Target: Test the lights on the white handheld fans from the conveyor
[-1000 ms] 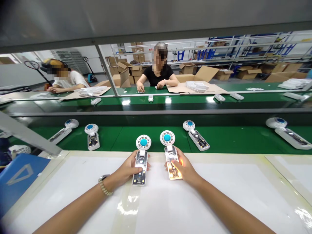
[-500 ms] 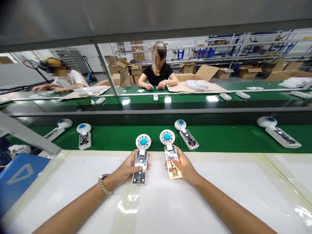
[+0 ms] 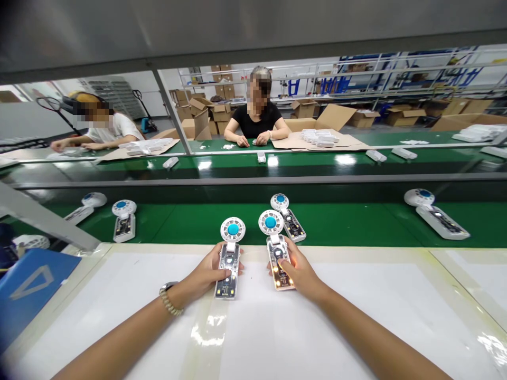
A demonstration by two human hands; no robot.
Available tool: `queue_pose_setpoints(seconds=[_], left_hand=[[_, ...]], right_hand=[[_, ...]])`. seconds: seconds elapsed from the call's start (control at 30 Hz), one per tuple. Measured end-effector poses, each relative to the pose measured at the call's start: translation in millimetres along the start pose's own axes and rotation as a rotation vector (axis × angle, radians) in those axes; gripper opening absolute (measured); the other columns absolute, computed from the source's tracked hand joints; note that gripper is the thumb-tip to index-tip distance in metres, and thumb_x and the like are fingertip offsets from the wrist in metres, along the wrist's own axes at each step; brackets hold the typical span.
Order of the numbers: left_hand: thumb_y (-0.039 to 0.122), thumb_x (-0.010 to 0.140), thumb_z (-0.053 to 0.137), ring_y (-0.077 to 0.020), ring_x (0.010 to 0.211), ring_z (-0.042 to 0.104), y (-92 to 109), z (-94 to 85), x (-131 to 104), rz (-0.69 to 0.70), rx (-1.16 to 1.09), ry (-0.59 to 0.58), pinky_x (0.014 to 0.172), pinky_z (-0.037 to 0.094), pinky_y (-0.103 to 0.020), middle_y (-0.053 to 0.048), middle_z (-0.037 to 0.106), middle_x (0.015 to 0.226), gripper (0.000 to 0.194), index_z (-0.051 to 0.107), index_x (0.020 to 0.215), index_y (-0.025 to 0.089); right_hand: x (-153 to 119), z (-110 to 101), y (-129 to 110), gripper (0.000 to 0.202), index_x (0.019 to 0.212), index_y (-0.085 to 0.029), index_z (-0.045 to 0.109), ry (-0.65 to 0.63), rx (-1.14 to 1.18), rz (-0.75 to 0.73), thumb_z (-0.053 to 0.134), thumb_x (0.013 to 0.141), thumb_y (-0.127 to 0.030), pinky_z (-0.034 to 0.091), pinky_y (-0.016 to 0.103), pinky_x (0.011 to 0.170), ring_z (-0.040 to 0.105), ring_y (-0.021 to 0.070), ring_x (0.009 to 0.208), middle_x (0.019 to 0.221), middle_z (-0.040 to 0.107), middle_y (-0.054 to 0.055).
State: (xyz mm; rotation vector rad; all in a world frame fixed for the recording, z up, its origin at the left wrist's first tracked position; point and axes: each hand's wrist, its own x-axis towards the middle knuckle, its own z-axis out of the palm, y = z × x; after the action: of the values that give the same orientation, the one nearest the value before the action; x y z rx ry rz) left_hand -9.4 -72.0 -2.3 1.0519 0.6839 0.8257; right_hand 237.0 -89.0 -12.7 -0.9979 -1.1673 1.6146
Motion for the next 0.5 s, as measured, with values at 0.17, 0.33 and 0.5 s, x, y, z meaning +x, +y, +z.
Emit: queue_pose_setpoints(seconds=[0.17,0.33,0.5], left_hand=[[0.017,0.063,0.073,-0.0242,0.093,0.059,0.2,0.2,0.2,-0.008,-0.010,0.004,0.083,0.045,-0.043,-0.010,0.049,0.115,0.057,0.040,0.108,0.022],[0.018,0.062,0.074,-0.0242,0.093,0.059,0.6,0.6,0.1,-0.014,-0.015,0.010,0.083,0.045,-0.044,-0.010,0.049,0.115,0.057,0.041,0.108,0.022],[0.017,0.061,0.074,-0.0237,0.092,0.060,0.9,1.4,-0.1,-0.011,-0.024,0.014,0.082,0.045,-0.043,-0.009,0.050,0.115,0.057,0.042,0.108,0.022]], right_hand=[[0.7,-1.3,2.5,0.070,0.133,-0.022,0.023,0.008,0.009,0.015,0.058,0.075,-0.041,0.048,0.038,0.068,0.062,0.0208,0.072,0.080,0.063,0.005],[1.5,-2.2,4.1,0.067,0.130,-0.021,0.025,0.004,0.031,0.023,0.058,0.076,-0.040,0.047,0.038,0.067,0.062,0.0207,0.072,0.080,0.063,0.006],[0.5,-0.2,1.0,0.069,0.130,-0.023,0.023,0.011,0.078,0.009,0.060,0.074,-0.039,0.048,0.039,0.069,0.062,0.0208,0.074,0.089,0.062,0.007]])
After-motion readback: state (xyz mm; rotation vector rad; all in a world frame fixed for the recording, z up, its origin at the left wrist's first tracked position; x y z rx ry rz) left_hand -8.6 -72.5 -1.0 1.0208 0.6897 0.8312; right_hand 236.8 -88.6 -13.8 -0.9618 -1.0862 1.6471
